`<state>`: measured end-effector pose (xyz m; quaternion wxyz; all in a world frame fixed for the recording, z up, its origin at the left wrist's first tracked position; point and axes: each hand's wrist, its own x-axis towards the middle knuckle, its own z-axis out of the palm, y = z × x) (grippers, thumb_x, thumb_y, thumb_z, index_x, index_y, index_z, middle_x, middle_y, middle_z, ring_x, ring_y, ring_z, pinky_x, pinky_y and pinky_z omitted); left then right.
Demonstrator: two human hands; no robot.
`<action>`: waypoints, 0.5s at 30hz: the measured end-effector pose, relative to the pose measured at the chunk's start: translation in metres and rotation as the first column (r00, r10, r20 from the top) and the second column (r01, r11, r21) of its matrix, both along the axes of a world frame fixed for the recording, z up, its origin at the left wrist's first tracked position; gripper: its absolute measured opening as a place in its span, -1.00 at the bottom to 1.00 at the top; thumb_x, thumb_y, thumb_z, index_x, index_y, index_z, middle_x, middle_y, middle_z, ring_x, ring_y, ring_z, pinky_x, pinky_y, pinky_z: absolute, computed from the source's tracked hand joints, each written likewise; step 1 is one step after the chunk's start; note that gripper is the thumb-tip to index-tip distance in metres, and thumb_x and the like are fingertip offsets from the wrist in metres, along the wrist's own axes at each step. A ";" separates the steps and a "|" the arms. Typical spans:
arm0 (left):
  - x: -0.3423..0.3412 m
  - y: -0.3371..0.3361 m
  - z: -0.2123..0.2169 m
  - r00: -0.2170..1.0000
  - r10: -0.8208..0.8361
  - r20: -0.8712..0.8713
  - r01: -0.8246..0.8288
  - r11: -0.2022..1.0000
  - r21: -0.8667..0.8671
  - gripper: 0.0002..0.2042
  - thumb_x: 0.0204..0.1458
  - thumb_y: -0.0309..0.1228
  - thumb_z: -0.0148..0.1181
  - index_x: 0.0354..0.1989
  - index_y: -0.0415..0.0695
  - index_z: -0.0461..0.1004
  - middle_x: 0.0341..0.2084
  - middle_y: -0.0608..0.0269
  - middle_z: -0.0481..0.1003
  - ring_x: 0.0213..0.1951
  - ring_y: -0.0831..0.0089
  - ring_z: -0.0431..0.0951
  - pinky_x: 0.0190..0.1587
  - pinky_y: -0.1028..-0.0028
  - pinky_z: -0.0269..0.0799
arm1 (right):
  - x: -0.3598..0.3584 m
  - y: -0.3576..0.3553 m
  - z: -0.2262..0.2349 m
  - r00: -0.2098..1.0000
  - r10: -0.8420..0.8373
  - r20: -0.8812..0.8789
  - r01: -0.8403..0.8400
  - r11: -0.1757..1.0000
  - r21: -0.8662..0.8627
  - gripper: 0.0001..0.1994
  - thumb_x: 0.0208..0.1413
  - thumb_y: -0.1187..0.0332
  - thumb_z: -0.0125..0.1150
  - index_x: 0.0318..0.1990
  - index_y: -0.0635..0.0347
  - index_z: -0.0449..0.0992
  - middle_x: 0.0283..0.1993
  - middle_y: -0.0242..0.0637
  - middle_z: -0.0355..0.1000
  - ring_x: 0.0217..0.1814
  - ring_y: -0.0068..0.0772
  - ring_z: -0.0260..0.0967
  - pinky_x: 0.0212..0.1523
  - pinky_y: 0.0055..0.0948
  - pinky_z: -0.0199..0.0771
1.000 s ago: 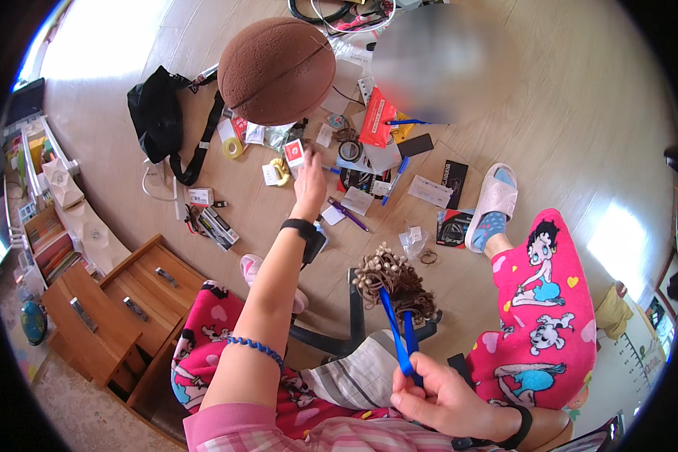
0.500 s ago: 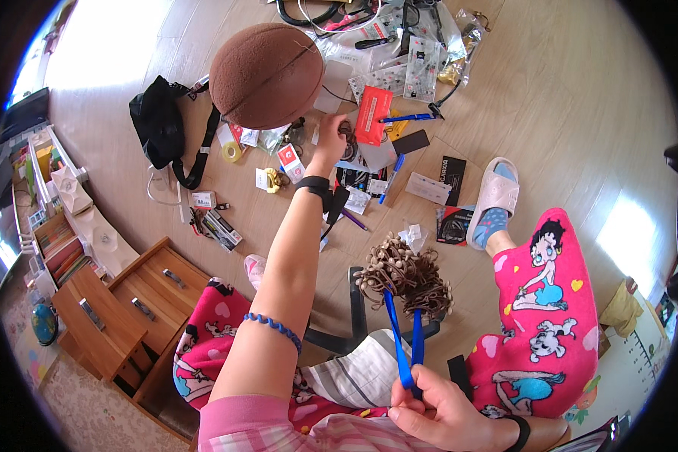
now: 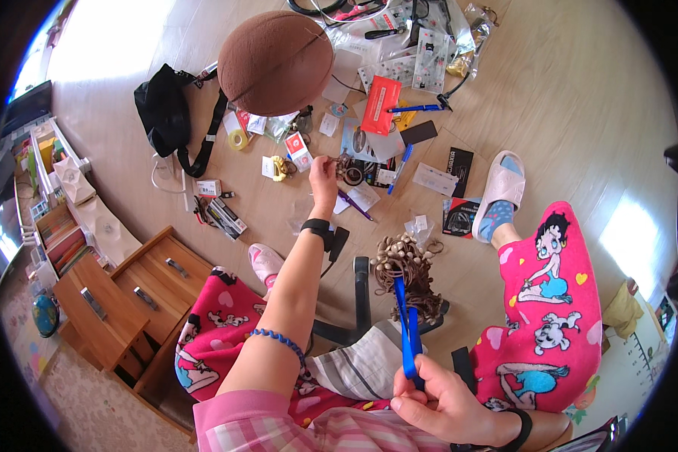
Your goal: The person sits on the floor and assembles keychains by attaching small metal rings to a blue strap. They pick up rings from the floor, link them together, and connect them to the strap repeatedly.
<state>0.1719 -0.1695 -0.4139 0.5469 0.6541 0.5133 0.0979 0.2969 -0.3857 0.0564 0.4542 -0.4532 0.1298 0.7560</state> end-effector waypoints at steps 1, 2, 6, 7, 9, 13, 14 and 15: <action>-0.003 0.001 0.002 1.000 0.001 -0.026 0.000 1.000 0.013 -0.87 -0.04 -0.67 0.08 -0.30 -0.25 0.39 -0.42 0.11 0.40 -0.29 0.28 0.47 -0.23 0.42 0.40 | 0.000 0.001 0.000 1.000 0.005 0.010 -0.005 1.000 0.008 -0.86 0.17 0.49 0.12 -0.21 0.18 0.27 -0.47 -0.59 0.11 -0.45 -0.81 -0.01 -0.41 -0.72 0.06; -0.002 0.003 0.004 0.997 -0.069 0.047 0.064 0.993 0.099 -0.86 -0.05 -0.68 0.08 -0.30 -0.25 0.39 -0.38 0.09 0.40 -0.26 0.25 0.47 -0.22 0.42 0.40 | -0.001 0.001 -0.001 1.000 0.010 0.019 -0.010 1.000 0.016 -0.86 0.17 0.49 0.12 -0.21 0.18 0.27 -0.47 -0.59 0.11 -0.45 -0.81 -0.01 -0.41 -0.72 0.07; 0.018 0.015 0.017 0.906 -0.420 0.051 0.381 0.862 0.336 -0.73 -0.05 -0.70 0.10 -0.15 -0.20 0.41 -0.11 0.15 0.29 -0.25 0.26 0.45 -0.23 0.46 0.41 | -0.002 0.005 0.000 0.999 0.031 0.022 -0.030 0.999 -0.011 -0.86 0.16 0.50 0.12 -0.21 0.18 0.27 -0.48 -0.59 0.11 -0.45 -0.80 -0.01 -0.41 -0.72 0.08; 0.026 0.015 0.020 0.895 -0.444 0.041 0.415 0.864 0.285 -0.69 -0.09 -0.70 0.11 -0.13 -0.16 0.42 -0.12 0.07 0.32 -0.19 0.11 0.44 -0.13 0.37 0.40 | -0.002 0.006 0.000 0.999 0.032 0.033 -0.032 0.999 -0.009 -0.86 0.16 0.50 0.12 -0.21 0.18 0.27 -0.48 -0.59 0.11 -0.45 -0.81 0.00 -0.41 -0.72 0.08; 0.034 0.016 0.027 0.823 -0.568 0.015 0.536 0.785 0.310 -0.68 -0.12 -0.66 0.14 -0.14 -0.10 0.40 -0.15 0.02 0.36 -0.18 -0.04 0.46 -0.11 0.23 0.42 | -0.002 0.009 0.001 0.998 0.033 0.049 -0.033 0.999 -0.014 -0.86 0.15 0.50 0.13 -0.21 0.18 0.28 -0.48 -0.59 0.11 -0.45 -0.81 0.00 -0.40 -0.72 0.09; 0.038 0.017 0.031 0.737 -0.658 -0.154 0.675 0.708 0.208 -0.80 -0.08 -0.63 0.08 -0.27 -0.12 0.37 -0.24 0.08 0.36 -0.27 -0.03 0.46 -0.23 0.20 0.40 | -0.003 0.012 0.000 0.998 0.026 0.049 -0.024 0.999 -0.036 -0.86 0.15 0.50 0.13 -0.22 0.18 0.28 -0.48 -0.59 0.11 -0.46 -0.81 0.00 -0.40 -0.72 0.09; 0.036 0.018 0.030 0.767 -0.636 -0.086 0.634 0.731 0.253 -0.80 -0.08 -0.64 0.08 -0.27 -0.13 0.37 -0.25 0.08 0.36 -0.29 -0.02 0.46 -0.23 0.21 0.40 | -0.003 0.012 0.000 0.999 0.021 0.045 -0.020 0.999 -0.039 -0.86 0.15 0.51 0.12 -0.22 0.18 0.28 -0.48 -0.59 0.12 -0.46 -0.81 0.00 -0.40 -0.72 0.09; 0.032 0.019 0.030 0.795 -0.606 -0.026 0.588 0.759 0.281 -0.80 -0.09 -0.65 0.07 -0.27 -0.15 0.36 -0.27 0.07 0.37 -0.31 -0.01 0.46 -0.23 0.22 0.40 | -0.004 0.012 -0.001 0.999 0.026 0.046 -0.024 0.999 -0.038 -0.86 0.15 0.51 0.12 -0.22 0.18 0.28 -0.47 -0.59 0.12 -0.46 -0.81 0.00 -0.40 -0.72 0.09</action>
